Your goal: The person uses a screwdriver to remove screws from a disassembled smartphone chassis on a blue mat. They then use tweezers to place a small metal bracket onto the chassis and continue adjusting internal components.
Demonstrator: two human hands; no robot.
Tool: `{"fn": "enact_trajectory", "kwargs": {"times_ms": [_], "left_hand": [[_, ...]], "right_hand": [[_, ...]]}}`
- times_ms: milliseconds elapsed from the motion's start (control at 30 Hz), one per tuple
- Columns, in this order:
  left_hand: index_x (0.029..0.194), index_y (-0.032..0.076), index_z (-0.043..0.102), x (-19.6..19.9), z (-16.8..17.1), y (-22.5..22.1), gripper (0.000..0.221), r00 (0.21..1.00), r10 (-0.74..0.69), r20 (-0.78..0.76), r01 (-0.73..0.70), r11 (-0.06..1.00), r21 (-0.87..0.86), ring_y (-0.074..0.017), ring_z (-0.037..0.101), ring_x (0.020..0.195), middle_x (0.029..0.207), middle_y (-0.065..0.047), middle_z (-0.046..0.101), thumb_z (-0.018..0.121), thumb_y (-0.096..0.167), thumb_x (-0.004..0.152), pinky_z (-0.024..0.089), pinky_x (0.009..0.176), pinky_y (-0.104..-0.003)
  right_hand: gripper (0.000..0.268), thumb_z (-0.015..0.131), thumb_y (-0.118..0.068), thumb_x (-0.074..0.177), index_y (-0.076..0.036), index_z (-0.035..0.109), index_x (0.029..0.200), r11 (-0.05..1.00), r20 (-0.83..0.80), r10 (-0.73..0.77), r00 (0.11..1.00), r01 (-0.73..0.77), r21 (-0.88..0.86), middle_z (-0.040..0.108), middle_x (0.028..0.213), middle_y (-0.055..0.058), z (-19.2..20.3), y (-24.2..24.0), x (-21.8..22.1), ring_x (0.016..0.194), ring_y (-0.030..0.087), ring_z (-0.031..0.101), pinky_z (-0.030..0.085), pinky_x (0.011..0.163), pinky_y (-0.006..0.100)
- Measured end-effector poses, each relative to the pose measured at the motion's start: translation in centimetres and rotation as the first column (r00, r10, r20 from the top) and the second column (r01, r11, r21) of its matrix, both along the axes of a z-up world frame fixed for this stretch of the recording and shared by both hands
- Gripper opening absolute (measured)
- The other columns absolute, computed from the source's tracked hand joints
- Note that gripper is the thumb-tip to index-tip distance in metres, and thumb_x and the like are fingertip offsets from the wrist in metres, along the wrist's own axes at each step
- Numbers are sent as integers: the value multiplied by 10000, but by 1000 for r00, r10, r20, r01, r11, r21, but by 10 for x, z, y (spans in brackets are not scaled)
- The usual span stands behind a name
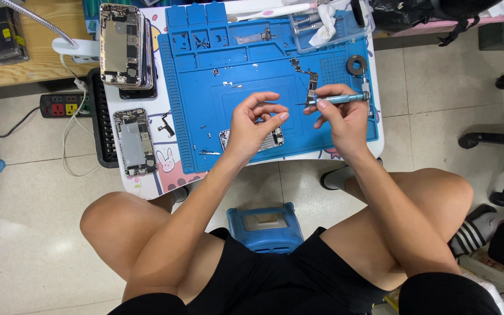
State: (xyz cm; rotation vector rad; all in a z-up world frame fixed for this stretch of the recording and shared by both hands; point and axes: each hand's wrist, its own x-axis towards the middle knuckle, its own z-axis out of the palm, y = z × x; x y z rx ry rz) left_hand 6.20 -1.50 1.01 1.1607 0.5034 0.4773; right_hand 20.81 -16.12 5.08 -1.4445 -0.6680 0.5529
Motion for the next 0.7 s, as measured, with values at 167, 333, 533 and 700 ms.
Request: {"fn": "enact_trajectory", "kwargs": {"times_ms": [167,333,533,700], "left_hand": [[1233,107,705,1,6,1,432,1000,19,5,-19,999,31,10,598,745,1003,-99,821,908,125,852,519,653,-107],[1201,119,711,3,13,3,406,999,44,10,-45,993,108,9,591,722,975,-75,826,908,125,846,481,616,-93],[1162,139,726,2,19,1,353,996,89,4,-87,963,254,-16,599,724,955,-44,826,909,151,860,487,631,-137],[1124,137,731,-1,23,1,314,991,133,16,-132,953,273,-35,600,708,951,-31,828,906,140,863,496,638,-164]], "right_hand": [[235,683,-185,1030,44,667,1083,1000,-28,18,999,-18,6,732,903,189,-7,3,-6,900,258,789,661,621,278],[228,636,-210,1067,17,616,1066,999,-50,18,999,-16,30,719,906,185,-5,8,-8,900,288,798,683,625,319],[211,653,-194,1050,4,582,1044,999,-97,32,995,-29,37,721,906,180,-7,15,-15,874,282,800,705,625,350],[194,601,-215,1065,-35,529,1081,998,-207,47,977,-37,52,725,964,165,-2,21,-21,897,269,802,715,645,318]]}}
